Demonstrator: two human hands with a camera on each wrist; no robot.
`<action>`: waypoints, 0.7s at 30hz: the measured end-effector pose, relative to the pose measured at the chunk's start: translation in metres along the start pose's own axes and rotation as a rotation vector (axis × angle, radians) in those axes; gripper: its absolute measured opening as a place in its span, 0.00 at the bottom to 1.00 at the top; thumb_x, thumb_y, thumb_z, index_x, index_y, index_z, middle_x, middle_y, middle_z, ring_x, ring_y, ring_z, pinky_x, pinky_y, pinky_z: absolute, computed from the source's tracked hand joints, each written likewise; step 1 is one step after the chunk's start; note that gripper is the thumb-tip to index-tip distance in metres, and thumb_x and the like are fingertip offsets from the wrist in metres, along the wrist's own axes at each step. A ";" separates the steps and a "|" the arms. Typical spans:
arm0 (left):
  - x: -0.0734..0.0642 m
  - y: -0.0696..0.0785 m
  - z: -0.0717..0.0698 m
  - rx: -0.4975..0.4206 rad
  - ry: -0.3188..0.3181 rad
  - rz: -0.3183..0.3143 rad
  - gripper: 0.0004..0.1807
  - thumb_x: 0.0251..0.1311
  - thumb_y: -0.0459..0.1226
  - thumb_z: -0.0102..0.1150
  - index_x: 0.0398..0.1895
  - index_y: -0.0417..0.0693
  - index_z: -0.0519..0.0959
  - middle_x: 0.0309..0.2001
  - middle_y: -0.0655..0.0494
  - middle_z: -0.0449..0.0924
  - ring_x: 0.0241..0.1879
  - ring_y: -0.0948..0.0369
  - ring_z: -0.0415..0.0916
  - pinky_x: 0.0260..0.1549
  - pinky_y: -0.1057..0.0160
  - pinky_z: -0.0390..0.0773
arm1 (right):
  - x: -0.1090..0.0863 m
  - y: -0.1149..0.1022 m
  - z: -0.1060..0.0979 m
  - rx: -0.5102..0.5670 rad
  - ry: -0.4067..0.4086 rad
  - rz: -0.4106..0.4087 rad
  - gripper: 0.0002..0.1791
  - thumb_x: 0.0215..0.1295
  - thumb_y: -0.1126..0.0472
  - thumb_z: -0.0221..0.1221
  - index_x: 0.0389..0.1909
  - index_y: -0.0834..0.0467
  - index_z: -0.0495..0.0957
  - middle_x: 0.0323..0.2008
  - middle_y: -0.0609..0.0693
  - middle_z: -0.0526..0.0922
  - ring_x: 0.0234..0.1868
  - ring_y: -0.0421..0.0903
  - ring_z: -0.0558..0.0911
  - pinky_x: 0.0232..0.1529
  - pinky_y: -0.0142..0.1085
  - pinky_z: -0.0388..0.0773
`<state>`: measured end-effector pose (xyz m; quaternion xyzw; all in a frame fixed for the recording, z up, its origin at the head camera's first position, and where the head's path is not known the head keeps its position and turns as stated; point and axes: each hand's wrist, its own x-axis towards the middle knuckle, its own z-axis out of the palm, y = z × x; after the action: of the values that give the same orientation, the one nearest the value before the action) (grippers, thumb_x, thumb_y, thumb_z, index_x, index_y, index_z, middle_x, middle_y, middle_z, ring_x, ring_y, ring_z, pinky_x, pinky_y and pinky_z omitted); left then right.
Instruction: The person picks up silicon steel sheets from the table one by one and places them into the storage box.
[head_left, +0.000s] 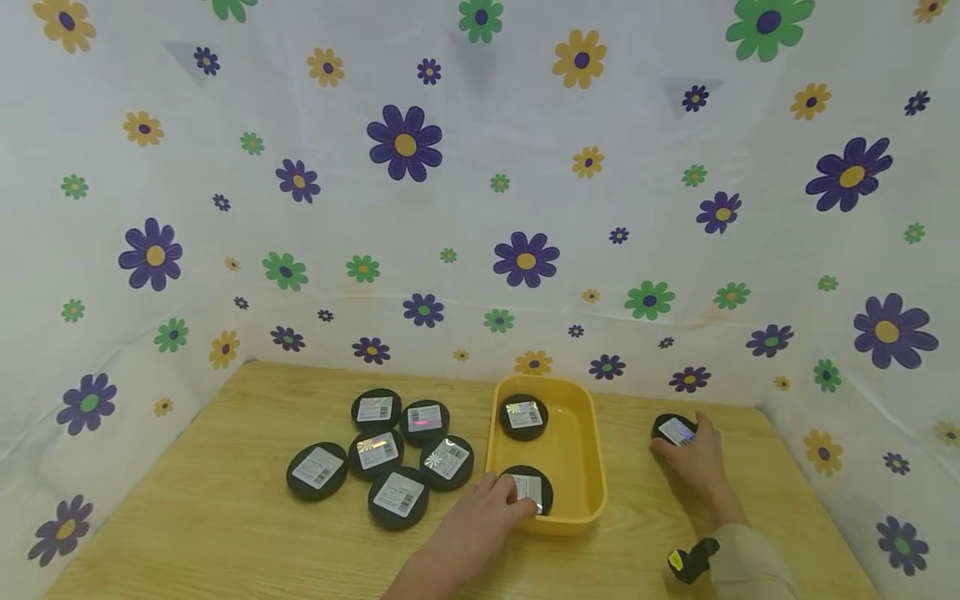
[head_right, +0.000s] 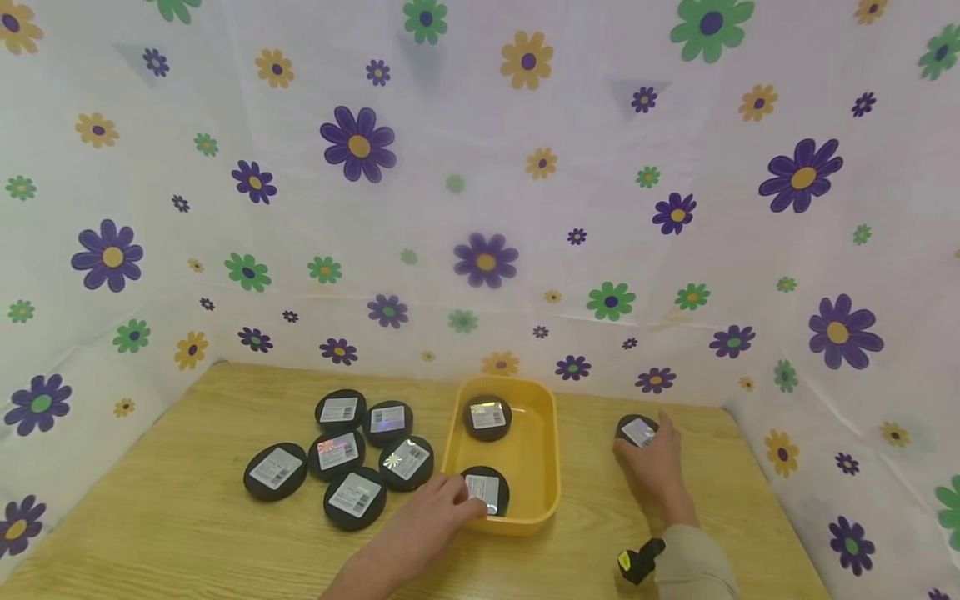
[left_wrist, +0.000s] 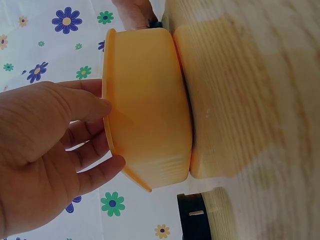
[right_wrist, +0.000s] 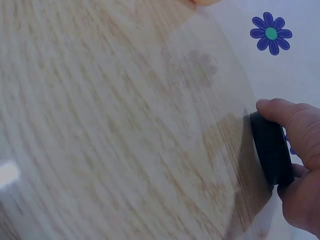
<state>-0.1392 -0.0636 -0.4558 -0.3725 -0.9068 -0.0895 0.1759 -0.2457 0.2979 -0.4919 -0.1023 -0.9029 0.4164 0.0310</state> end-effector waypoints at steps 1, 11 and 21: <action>0.000 0.000 0.000 0.000 -0.001 0.000 0.14 0.55 0.30 0.61 0.40 0.61 0.79 0.34 0.61 0.65 0.35 0.62 0.63 0.29 0.71 0.62 | 0.000 0.000 0.000 0.001 0.004 0.007 0.57 0.62 0.56 0.64 0.74 0.75 0.34 0.68 0.81 0.48 0.66 0.74 0.58 0.66 0.64 0.57; 0.003 0.001 0.001 0.005 -0.025 -0.006 0.14 0.57 0.31 0.61 0.41 0.61 0.80 0.34 0.60 0.66 0.35 0.62 0.63 0.30 0.70 0.64 | -0.003 0.001 0.003 0.012 0.026 0.032 0.55 0.62 0.55 0.64 0.73 0.76 0.36 0.66 0.80 0.50 0.64 0.73 0.60 0.66 0.64 0.58; 0.001 0.001 0.001 -0.007 0.008 0.007 0.14 0.56 0.30 0.61 0.39 0.61 0.80 0.34 0.61 0.66 0.35 0.62 0.63 0.31 0.70 0.66 | -0.009 -0.001 0.014 0.023 0.107 0.087 0.53 0.61 0.55 0.63 0.72 0.78 0.40 0.65 0.80 0.50 0.62 0.73 0.61 0.64 0.64 0.61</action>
<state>-0.1397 -0.0620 -0.4567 -0.3759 -0.9045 -0.0935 0.1783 -0.2390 0.2850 -0.5003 -0.1632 -0.8897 0.4219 0.0623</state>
